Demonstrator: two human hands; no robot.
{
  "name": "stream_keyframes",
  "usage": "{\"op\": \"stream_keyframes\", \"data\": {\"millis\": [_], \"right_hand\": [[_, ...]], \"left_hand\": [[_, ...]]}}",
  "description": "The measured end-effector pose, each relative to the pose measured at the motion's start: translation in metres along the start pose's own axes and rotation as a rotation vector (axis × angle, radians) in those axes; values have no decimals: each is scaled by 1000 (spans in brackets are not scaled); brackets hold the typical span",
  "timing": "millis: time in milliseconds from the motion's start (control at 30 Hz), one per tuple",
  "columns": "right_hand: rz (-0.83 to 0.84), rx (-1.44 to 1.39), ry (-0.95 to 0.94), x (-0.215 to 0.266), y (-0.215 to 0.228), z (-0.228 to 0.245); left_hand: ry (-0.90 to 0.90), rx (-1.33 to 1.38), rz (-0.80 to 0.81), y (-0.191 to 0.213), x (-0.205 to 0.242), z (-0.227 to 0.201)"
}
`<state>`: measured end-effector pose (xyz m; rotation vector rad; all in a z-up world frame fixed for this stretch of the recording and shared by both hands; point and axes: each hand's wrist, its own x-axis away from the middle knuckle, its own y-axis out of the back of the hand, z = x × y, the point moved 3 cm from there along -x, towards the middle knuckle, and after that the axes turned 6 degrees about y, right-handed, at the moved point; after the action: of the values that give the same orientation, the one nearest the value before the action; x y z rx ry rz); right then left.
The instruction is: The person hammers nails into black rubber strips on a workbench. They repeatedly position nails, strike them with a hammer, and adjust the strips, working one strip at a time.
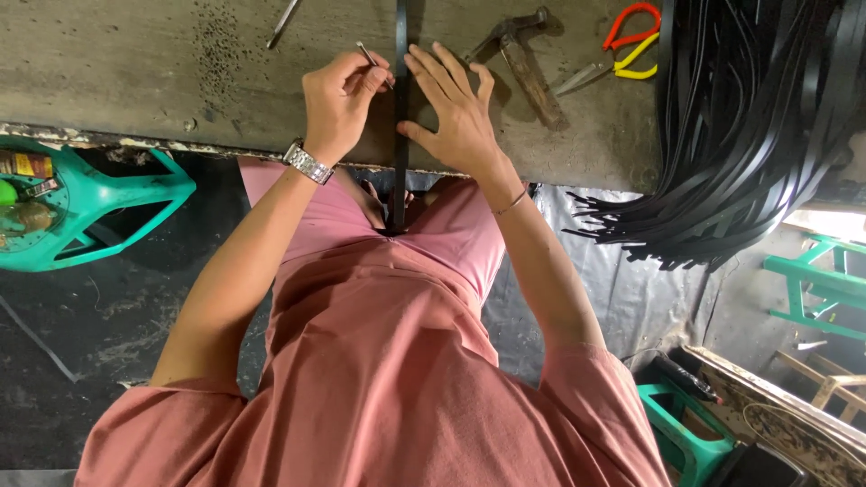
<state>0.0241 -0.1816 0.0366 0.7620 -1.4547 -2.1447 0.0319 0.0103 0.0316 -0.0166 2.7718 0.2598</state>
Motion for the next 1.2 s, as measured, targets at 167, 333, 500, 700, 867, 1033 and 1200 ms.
{"op": "stream_keyframes", "data": {"millis": [167, 333, 500, 700, 867, 1033, 1200], "right_hand": [[27, 28, 21, 1, -1, 0], [11, 63, 46, 1, -2, -1], [14, 69, 54, 5, -3, 0], [38, 72, 31, 5, -5, 0], [14, 55, 38, 5, -4, 0], [11, 59, 41, 6, -5, -1], [2, 57, 43, 7, -5, 0]], "left_hand": [[8, -112, 75, -3, 0, 2], [-10, -108, 128, -4, 1, -1], [0, -69, 150, -6, 1, 0], [-5, -163, 144, -8, 2, 5], [-10, -159, 152, -9, 1, 2], [-12, -142, 153, -9, 1, 2], [-26, -139, 156, -9, 2, 3]]}}
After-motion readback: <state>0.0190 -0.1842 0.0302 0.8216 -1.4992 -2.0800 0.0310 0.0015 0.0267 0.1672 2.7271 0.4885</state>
